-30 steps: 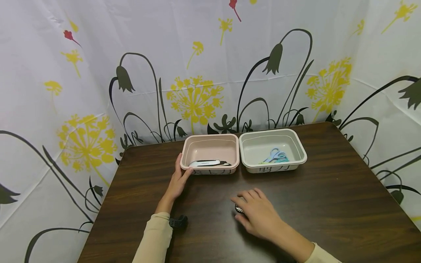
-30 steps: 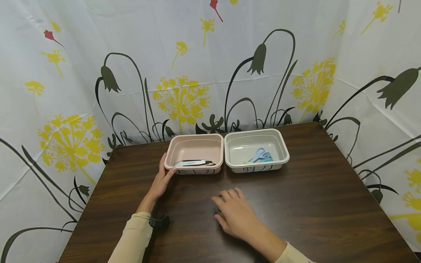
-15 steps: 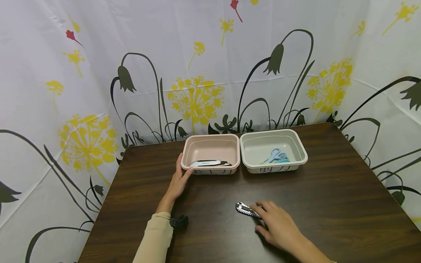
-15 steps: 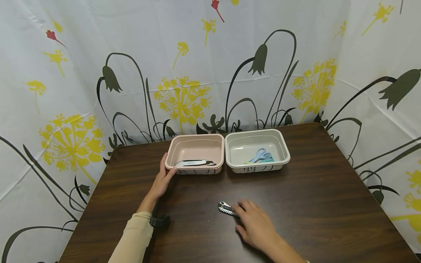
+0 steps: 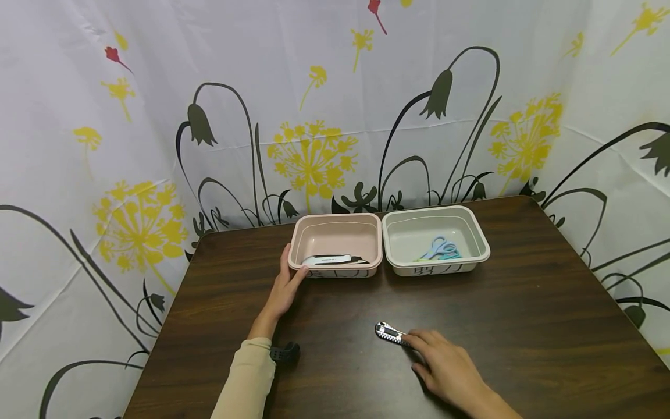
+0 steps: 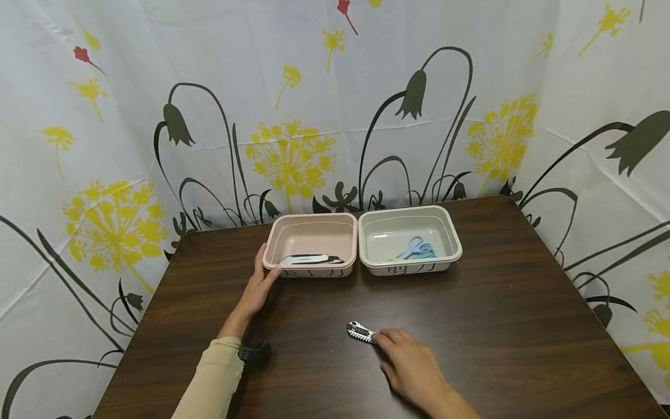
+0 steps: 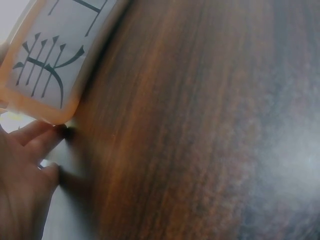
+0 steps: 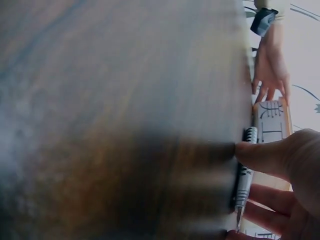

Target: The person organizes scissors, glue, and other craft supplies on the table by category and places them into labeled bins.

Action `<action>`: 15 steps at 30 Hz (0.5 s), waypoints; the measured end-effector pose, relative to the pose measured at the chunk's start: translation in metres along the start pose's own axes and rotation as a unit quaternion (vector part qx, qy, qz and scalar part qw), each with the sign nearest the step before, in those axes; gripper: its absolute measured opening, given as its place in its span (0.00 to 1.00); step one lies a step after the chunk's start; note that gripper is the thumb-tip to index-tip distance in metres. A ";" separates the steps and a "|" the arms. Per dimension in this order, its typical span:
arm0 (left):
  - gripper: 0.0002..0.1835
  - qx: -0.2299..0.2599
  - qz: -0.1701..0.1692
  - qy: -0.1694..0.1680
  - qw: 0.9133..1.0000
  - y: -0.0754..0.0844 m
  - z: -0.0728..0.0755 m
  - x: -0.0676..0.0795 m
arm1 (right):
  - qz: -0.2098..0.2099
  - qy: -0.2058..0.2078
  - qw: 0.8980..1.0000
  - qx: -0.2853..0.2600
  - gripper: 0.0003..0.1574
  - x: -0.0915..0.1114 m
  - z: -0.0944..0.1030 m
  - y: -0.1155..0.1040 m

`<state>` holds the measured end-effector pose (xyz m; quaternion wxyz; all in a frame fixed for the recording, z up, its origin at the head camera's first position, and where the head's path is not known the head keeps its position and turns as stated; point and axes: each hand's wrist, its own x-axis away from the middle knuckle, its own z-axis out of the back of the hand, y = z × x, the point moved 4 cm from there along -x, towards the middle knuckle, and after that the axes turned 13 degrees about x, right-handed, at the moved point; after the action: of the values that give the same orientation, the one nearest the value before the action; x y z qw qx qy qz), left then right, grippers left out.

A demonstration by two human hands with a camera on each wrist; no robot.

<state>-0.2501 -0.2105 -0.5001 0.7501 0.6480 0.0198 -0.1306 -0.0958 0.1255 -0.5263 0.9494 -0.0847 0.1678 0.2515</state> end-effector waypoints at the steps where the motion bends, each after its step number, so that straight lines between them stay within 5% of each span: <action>1: 0.41 0.000 0.001 0.001 1.000 0.000 0.000 0.000 | 0.000 0.004 1.000 0.002 0.35 0.000 0.000 0.000; 15: 0.41 -0.009 0.006 0.003 1.000 0.000 0.001 0.000 | 0.003 0.053 0.999 0.011 0.26 -0.008 -0.004 0.000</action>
<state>-0.2499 -0.2113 -0.5003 0.7568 0.6415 0.0193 -0.1238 -0.1033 0.1209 -0.5277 0.9392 -0.0869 0.2211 0.2480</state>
